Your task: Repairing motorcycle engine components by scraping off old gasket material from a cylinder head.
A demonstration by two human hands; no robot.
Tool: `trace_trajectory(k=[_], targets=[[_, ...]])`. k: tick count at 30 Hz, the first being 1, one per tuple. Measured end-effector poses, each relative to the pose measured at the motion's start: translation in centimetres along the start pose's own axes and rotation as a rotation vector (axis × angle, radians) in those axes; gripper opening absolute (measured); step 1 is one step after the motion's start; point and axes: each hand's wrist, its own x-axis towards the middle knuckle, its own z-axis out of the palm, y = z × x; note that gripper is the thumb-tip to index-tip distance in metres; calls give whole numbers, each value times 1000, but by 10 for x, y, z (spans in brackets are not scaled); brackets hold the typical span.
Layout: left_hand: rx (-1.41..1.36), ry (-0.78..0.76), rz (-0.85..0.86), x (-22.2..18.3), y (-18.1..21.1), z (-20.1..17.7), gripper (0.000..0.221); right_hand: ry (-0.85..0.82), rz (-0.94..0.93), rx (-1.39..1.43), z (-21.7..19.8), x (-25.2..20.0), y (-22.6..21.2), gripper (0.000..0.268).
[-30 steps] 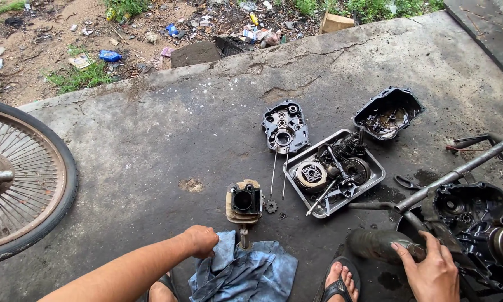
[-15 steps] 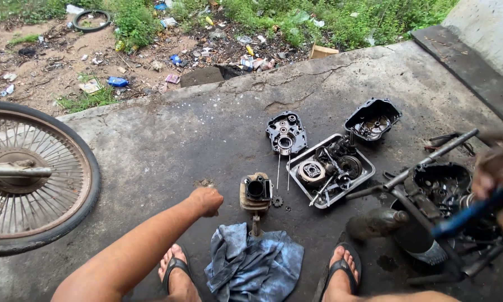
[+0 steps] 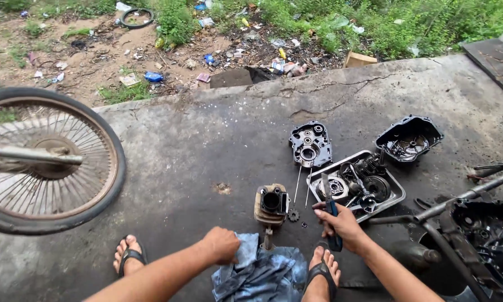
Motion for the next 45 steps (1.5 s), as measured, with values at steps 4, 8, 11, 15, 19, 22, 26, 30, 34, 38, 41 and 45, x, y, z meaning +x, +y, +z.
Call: trace_trajectory(k=[4, 8, 11, 15, 19, 22, 26, 30, 34, 38, 41, 45], targets=[[-529, 113, -281, 58, 25, 30, 112, 65, -39, -166, 15, 47, 12, 39], [-964, 383, -495, 124, 74, 59, 116, 80, -3, -70, 25, 82, 24, 39], [-1222, 519, -645, 145, 90, 68, 95, 114, -55, 25, 27, 90, 42, 37], [-1297, 682, -591, 169, 81, 99, 60, 131, -109, -22, 27, 83, 55, 36], [-1134, 529, -543, 147, 44, 82, 63, 223, -111, -147, 25, 75, 75, 31], [-1045, 613, -367, 144, 9, 93, 59, 246, -50, -149, 27, 68, 81, 33], [-991, 589, -321, 137, -7, 86, 54, 125, -78, 53, 37, 62, 80, 32], [-977, 531, -329, 133, -9, 79, 54, 119, -85, 221, 48, 53, 67, 54], [-958, 526, -281, 127, -20, 71, 53, 96, -80, 304, 51, 44, 59, 65], [-893, 523, -211, 128, -40, 70, 52, 86, -79, 384, 57, 39, 57, 65], [-814, 507, -159, 124, -58, 63, 49, 34, -99, 405, 59, 35, 62, 60], [-731, 451, -108, 115, -84, 64, 46, 39, -19, 251, 57, 32, 80, 55]])
